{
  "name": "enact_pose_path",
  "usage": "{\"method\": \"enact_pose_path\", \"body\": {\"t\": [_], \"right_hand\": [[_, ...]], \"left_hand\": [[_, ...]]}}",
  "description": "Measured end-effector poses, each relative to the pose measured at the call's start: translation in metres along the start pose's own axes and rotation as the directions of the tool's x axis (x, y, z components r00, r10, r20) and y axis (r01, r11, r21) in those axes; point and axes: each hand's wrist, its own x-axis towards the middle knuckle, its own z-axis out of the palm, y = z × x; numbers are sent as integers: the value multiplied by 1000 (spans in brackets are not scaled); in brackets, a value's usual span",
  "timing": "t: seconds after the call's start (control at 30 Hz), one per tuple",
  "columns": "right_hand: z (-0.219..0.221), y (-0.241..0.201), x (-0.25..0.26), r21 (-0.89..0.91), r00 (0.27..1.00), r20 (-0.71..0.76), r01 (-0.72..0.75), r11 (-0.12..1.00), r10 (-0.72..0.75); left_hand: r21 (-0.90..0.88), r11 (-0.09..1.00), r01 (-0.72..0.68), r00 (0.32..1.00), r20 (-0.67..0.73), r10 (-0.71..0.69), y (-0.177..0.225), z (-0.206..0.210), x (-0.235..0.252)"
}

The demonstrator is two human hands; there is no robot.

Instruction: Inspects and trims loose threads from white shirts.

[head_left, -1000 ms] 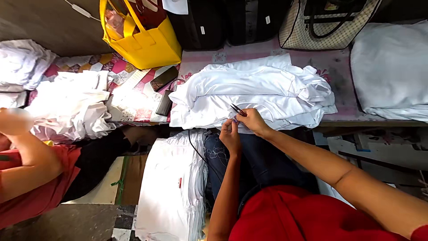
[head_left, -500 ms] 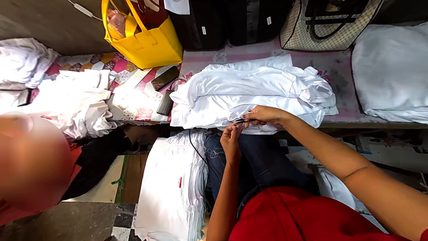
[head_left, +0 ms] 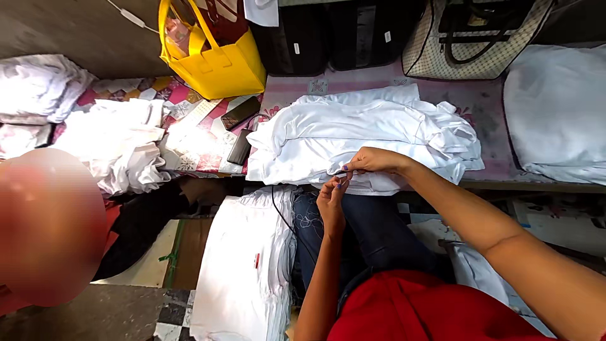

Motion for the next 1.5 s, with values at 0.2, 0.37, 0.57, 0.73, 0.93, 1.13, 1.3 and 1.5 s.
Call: {"method": "enact_pose_path", "body": {"t": [0.2,0.37,0.57,0.73,0.93,1.13,1.3,1.5], "right_hand": [[-10,-7,-20,-55,981,-99,162,985,-166],[9,9,-7,-30,938,-244,246,969,-246],[21,18,-21,31,906,-326,295,955,-269],[23,24,-21,-484,769,-414,267,833,-487],[23,34,3,-782,607,-298,287,553,-737],[22,33,6,-811,595,-281,272,518,-753],[26,38,3,-767,593,-337,277,578,-731],[40,2,-8,88,812,-559,260,962,-168]], "left_hand": [[-182,981,72,994,-73,-86,3,3,4],[-336,934,118,973,-147,-176,2,12,12],[-320,945,67,977,-170,-127,17,26,26],[-300,953,38,985,-150,-87,26,36,33],[-299,953,35,984,-155,-85,30,40,33],[-296,955,18,986,-154,-66,27,37,34],[-334,942,26,983,-163,-85,25,39,33],[-46,973,-224,960,-180,213,9,32,34]]}}
